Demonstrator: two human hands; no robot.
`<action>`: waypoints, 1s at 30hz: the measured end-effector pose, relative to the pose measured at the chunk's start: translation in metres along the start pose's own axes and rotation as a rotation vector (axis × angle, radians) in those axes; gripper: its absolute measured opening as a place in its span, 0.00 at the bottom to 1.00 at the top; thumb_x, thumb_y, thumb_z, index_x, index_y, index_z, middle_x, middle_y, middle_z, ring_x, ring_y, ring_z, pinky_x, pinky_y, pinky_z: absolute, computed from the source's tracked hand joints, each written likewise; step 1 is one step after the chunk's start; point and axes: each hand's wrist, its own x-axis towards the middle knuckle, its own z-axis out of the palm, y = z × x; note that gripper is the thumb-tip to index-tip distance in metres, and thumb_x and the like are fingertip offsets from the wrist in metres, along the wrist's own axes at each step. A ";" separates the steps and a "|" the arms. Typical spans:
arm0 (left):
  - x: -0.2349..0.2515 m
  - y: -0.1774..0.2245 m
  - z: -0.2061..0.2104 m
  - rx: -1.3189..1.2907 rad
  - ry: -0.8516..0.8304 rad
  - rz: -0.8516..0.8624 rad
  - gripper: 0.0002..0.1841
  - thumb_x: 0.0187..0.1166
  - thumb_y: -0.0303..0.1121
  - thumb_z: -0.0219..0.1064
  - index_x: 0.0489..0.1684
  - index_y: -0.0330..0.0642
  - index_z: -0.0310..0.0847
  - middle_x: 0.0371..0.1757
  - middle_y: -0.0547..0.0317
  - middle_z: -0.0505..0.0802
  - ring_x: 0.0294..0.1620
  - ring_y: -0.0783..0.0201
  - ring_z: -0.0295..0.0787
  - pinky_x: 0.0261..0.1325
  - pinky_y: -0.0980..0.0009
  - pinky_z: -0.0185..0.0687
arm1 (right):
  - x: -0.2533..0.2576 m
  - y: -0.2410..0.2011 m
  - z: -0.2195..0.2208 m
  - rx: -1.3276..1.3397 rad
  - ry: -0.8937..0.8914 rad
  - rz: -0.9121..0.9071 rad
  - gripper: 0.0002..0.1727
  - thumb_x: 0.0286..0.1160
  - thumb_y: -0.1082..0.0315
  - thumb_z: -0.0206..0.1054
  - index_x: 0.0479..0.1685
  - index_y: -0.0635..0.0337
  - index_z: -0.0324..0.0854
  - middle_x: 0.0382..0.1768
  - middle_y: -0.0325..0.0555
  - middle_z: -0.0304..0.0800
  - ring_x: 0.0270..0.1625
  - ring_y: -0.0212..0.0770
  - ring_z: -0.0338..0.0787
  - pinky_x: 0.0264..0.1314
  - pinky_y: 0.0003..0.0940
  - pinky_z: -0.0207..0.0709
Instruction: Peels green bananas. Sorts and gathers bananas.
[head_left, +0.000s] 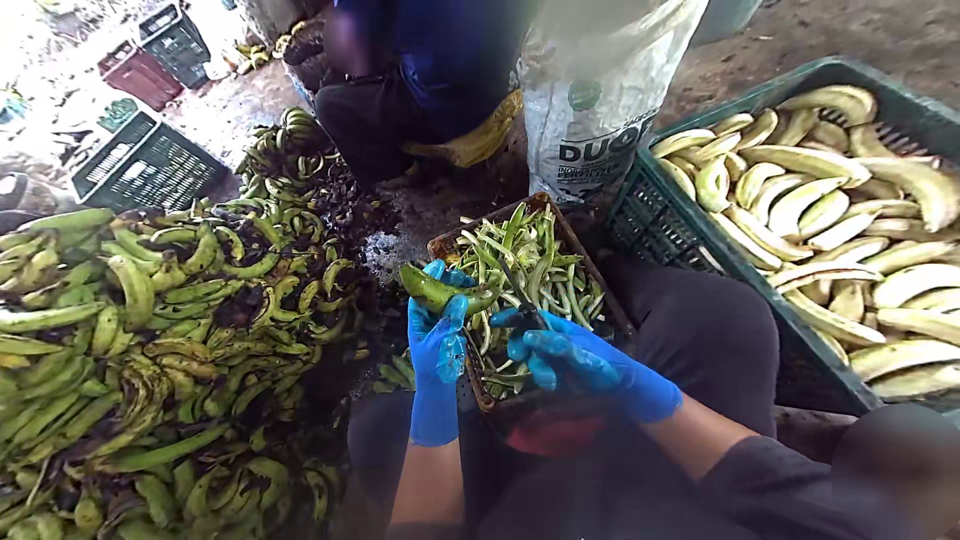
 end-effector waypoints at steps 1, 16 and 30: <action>-0.002 0.002 0.001 0.003 -0.014 0.018 0.31 0.73 0.22 0.70 0.79 0.40 0.67 0.63 0.47 0.90 0.62 0.53 0.89 0.66 0.56 0.86 | 0.002 0.007 -0.005 0.084 -0.061 -0.013 0.32 0.82 0.50 0.63 0.83 0.51 0.67 0.41 0.36 0.88 0.27 0.28 0.85 0.29 0.22 0.83; -0.008 -0.014 -0.015 0.019 -0.057 0.011 0.32 0.70 0.25 0.76 0.77 0.45 0.70 0.64 0.53 0.90 0.62 0.59 0.90 0.62 0.63 0.89 | -0.008 0.001 0.019 -0.759 0.284 -0.465 0.31 0.91 0.44 0.50 0.74 0.63 0.75 0.36 0.38 0.93 0.29 0.28 0.90 0.30 0.29 0.88; 0.088 0.018 0.033 -0.101 -0.059 -0.472 0.26 0.92 0.53 0.37 0.74 0.50 0.71 0.32 0.54 0.90 0.23 0.64 0.88 0.25 0.72 0.87 | 0.057 -0.109 -0.079 -1.752 0.446 -0.805 0.32 0.84 0.37 0.49 0.81 0.37 0.78 0.55 0.54 0.92 0.54 0.56 0.89 0.53 0.64 0.75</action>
